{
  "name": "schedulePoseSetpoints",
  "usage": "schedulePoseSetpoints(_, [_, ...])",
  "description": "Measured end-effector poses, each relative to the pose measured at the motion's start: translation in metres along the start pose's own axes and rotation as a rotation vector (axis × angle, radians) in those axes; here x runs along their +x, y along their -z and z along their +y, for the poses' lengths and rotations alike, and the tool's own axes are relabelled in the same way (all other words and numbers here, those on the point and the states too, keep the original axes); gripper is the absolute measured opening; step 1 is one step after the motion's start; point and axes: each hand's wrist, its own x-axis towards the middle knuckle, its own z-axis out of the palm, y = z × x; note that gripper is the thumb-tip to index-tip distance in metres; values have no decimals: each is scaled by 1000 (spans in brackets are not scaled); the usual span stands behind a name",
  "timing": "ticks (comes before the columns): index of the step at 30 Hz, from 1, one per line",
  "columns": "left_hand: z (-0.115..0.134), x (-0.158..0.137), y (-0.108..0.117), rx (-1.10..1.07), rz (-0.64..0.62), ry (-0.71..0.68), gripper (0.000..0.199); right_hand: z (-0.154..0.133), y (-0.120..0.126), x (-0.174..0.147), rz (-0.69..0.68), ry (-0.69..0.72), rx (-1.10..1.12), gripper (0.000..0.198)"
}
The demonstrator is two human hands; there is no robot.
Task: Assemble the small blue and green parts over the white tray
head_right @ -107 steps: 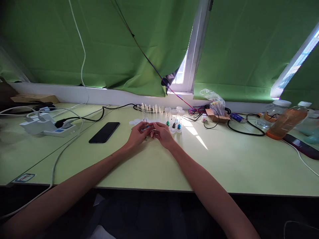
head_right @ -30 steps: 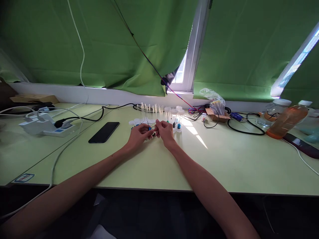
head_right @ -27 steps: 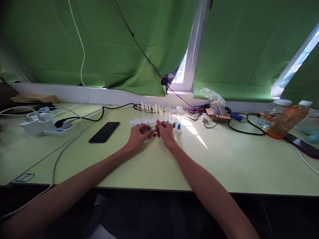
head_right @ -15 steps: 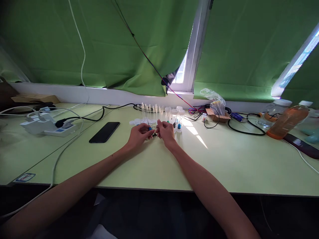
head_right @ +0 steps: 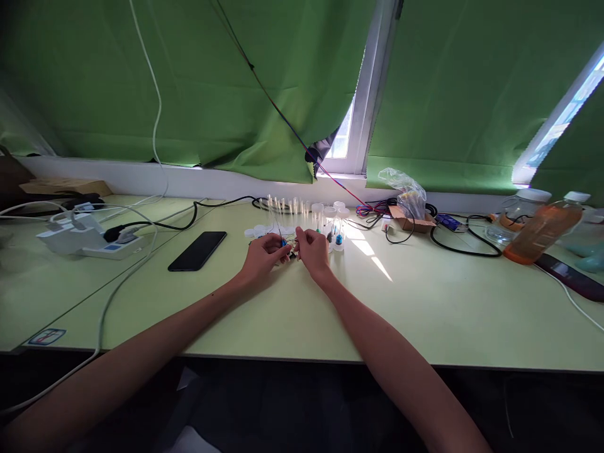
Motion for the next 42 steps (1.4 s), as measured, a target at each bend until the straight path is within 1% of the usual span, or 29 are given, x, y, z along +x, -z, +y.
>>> schedulePoseSetpoints(3, [-3, 2, 0, -37, 0, 19, 41, 0, 0, -1, 16, 79, -118, 50])
schedulePoseSetpoints(7, [-5, 3, -1, -70, 5, 45, 42, -4, 2, -3, 46, 145, -229, 49])
schedulePoseSetpoints(13, [-3, 4, -1, -72, 7, 79, 40, -8, 3, -5, 43, 185, -309, 46])
schedulePoseSetpoints(17, [-4, 5, 1, -73, 40, 129, 40, -7, 4, -2, 75, 227, -351, 45])
schedulePoseSetpoints(20, [-7, 7, 4, -73, 62, 130, 40, -4, 5, 0, 93, 248, -427, 44])
schedulePoseSetpoints(24, [-6, 9, 6, -51, 118, 100, 35, 5, 4, 4, 14, 236, -541, 42])
schedulePoseSetpoints(26, [-3, 9, 6, -29, 142, 97, 31, 10, 4, 6, -18, 208, -588, 42])
schedulePoseSetpoints(29, [-2, 9, 6, -11, 142, 95, 29, 18, 4, 7, -80, 189, -646, 42])
schedulePoseSetpoints(32, [-5, 9, 5, -6, 130, 94, 28, 22, 6, 6, -92, 164, -701, 43])
schedulePoseSetpoints(37, [-9, 9, 4, 2, 124, 109, 28, 22, 10, 5, -115, 63, -876, 36])
schedulePoseSetpoints(42, [-11, 9, 5, 21, 122, 127, 31, 17, 13, 3, -161, -5, -1013, 24])
